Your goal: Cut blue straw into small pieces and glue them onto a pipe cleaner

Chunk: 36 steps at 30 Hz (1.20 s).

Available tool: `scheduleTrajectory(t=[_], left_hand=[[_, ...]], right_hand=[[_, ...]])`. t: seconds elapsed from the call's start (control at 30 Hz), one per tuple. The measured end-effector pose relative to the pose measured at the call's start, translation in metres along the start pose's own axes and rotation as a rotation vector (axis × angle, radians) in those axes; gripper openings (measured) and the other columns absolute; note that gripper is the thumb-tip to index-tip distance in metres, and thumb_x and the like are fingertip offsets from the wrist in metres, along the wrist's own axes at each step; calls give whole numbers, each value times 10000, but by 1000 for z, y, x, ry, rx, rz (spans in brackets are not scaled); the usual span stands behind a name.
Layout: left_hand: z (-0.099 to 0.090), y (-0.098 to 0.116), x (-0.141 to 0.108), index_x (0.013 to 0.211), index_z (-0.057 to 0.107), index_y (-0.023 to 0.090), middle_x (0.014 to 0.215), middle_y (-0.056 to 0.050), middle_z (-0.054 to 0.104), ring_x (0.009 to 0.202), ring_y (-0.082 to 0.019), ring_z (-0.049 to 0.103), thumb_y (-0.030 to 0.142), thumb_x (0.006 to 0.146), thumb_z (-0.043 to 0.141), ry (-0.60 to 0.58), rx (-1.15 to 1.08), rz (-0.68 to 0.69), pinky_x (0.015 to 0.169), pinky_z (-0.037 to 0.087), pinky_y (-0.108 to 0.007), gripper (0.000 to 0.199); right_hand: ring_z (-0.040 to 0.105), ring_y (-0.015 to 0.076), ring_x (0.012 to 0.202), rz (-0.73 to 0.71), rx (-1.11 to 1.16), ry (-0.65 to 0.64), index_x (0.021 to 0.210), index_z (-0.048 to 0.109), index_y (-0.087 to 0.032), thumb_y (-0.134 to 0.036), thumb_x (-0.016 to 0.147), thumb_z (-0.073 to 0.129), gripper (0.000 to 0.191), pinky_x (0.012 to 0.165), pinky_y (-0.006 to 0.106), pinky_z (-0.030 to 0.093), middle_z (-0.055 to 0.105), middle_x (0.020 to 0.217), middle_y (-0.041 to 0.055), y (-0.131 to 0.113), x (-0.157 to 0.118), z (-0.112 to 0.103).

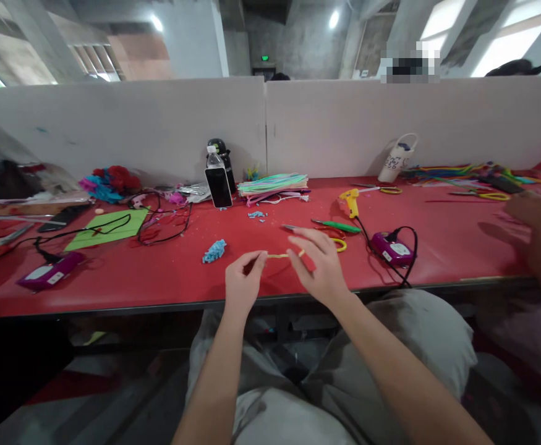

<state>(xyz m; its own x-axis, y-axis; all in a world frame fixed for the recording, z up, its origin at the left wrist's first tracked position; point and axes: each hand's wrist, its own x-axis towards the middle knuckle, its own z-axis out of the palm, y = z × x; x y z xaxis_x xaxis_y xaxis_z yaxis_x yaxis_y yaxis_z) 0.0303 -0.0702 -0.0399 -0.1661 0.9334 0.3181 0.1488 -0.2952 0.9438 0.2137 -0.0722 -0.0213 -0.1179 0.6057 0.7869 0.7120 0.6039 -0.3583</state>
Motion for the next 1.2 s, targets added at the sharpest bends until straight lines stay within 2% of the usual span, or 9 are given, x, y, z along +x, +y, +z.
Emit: scheduleTrajectory(t=[0.07, 0.2, 0.33, 0.47, 0.6, 0.73, 0.9, 1.07, 1.2], left_hand=[[0, 0, -1, 939, 762, 170, 756, -39, 709, 645, -143, 602, 401, 812, 671, -74, -41, -20, 606, 473, -247, 279], [-1, 0, -2, 1057, 740, 171, 734, -21, 660, 593, -100, 531, 389, 856, 629, -210, -168, -82, 560, 440, -222, 317], [-3, 0, -3, 1111, 706, 156, 792, -33, 671, 651, -106, 568, 356, 838, 661, -287, -292, -174, 634, 478, -239, 341], [-3, 0, -4, 976, 717, 140, 758, -30, 661, 616, -100, 561, 369, 827, 671, -300, -297, -219, 585, 462, -228, 277], [-1, 0, -6, 886, 712, 139, 686, -14, 632, 578, -93, 540, 385, 823, 671, -300, -270, -195, 551, 450, -217, 258], [1, -2, -7, 862, 717, 147, 650, -11, 627, 553, -103, 529, 407, 811, 670, -210, -204, -145, 534, 458, -224, 269], [-1, -2, -8, 878, 725, 173, 779, -50, 709, 702, -160, 634, 354, 858, 605, -165, 121, 57, 646, 504, -255, 218], [-3, 3, -9, 824, 704, 182, 771, -45, 701, 698, -159, 623, 237, 885, 531, -333, 396, 210, 660, 465, -252, 192], [-6, 11, -11, 796, 697, 179, 725, -34, 665, 653, -148, 558, 212, 873, 524, -512, 409, 213, 624, 426, -251, 193]], right_hand=[[534, 247, 1212, -48, 53, -133, 1221, 602, -210, -290, 924, 553, 311, 1034, 417, 408, 605, 1296, 103, -5, -4, 7], [655, 200, 987, 28, 184, -271, 1136, 616, -217, -279, 963, 490, 223, 887, 335, 491, 709, 1083, 67, -5, -12, 17], [658, 195, 905, 101, 214, -253, 1036, 612, -205, -257, 971, 457, 176, 806, 304, 487, 708, 996, 68, -2, -14, 16], [636, 188, 851, 116, 212, -265, 1019, 591, -198, -252, 971, 440, 167, 755, 293, 470, 687, 954, 70, -3, -12, 12], [632, 186, 859, 119, 205, -310, 1017, 591, -207, -268, 970, 447, 164, 753, 286, 460, 683, 959, 68, -8, -13, 11], [640, 189, 861, 126, 165, -344, 1025, 602, -214, -272, 965, 457, 167, 750, 282, 458, 692, 972, 75, -11, -15, 14], [655, 184, 837, 88, 36, -496, 1019, 607, -210, -213, 940, 481, 149, 692, 259, 430, 707, 945, 64, -12, -19, 16], [644, 179, 831, 13, -19, -580, 962, 630, -204, -236, 954, 475, 159, 698, 264, 409, 707, 928, 65, -6, -16, 8], [627, 164, 830, 57, 134, -539, 913, 653, -212, -240, 925, 547, 110, 737, 259, 414, 703, 893, 42, 1, -9, -1]])
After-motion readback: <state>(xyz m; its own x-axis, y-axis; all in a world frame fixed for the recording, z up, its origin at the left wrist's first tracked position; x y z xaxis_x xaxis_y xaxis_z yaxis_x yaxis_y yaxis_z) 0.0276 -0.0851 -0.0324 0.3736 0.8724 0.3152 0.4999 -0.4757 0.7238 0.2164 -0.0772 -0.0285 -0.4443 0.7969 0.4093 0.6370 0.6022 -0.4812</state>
